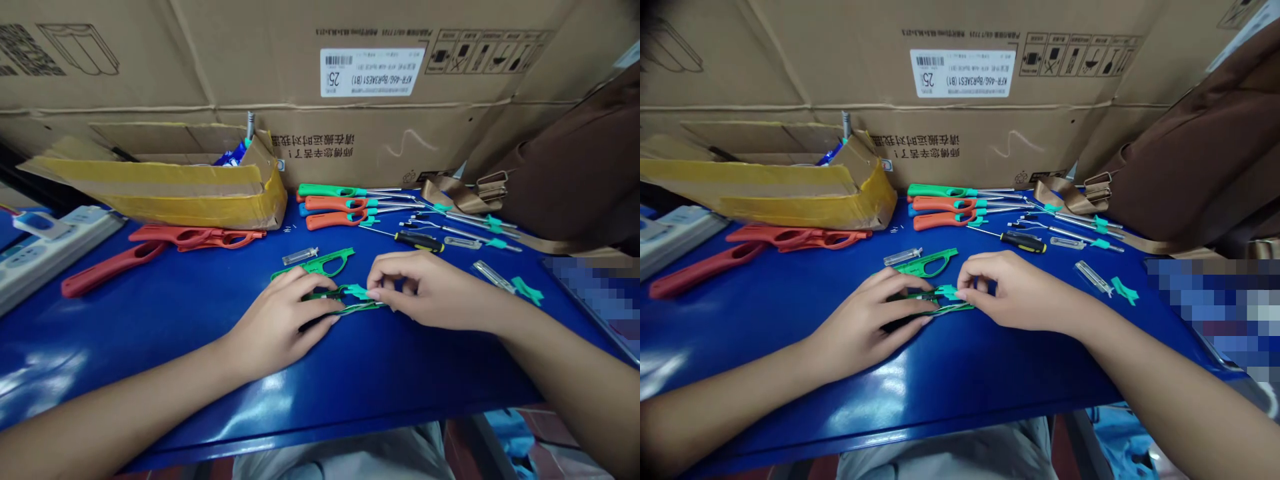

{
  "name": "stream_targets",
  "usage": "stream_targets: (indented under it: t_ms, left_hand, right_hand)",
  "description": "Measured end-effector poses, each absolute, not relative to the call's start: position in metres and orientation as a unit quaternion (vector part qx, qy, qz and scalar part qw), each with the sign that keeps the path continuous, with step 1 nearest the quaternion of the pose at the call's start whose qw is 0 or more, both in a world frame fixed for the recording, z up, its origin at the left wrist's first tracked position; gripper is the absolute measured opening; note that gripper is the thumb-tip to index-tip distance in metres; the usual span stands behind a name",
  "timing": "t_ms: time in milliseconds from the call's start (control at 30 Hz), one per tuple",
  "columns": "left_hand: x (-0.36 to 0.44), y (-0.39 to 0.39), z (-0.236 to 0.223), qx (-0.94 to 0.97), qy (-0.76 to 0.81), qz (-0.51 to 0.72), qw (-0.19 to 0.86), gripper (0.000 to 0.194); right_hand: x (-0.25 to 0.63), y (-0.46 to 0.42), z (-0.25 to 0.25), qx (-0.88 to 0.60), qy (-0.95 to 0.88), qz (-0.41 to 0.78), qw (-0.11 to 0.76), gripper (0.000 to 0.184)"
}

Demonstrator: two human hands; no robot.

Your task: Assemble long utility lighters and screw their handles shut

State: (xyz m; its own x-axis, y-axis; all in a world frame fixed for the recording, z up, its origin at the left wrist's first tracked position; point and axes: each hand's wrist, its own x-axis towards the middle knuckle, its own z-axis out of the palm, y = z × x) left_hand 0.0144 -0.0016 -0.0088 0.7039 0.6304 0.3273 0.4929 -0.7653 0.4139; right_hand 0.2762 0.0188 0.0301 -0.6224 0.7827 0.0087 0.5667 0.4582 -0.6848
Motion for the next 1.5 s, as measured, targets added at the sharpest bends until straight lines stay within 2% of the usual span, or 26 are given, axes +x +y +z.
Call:
stream_targets:
  t_ms: [400,700,1500]
  left_hand:
    - [0.016,-0.004,-0.012,0.898,0.312,0.240,0.199,0.023]
    - [0.018,-0.006,-0.013,0.885,0.328,0.246,0.218,0.021]
    - [0.021,-0.006,-0.010,0.865,0.334,0.270,0.258,0.013]
  right_hand:
    - [0.269,0.018,0.029,-0.433,-0.776,0.446,0.108,0.022]
    - [0.264,0.009,0.032,-0.432,-0.787,0.426,0.113,0.017]
    - [0.263,0.001,0.034,-0.448,-0.757,0.470,0.074,0.024]
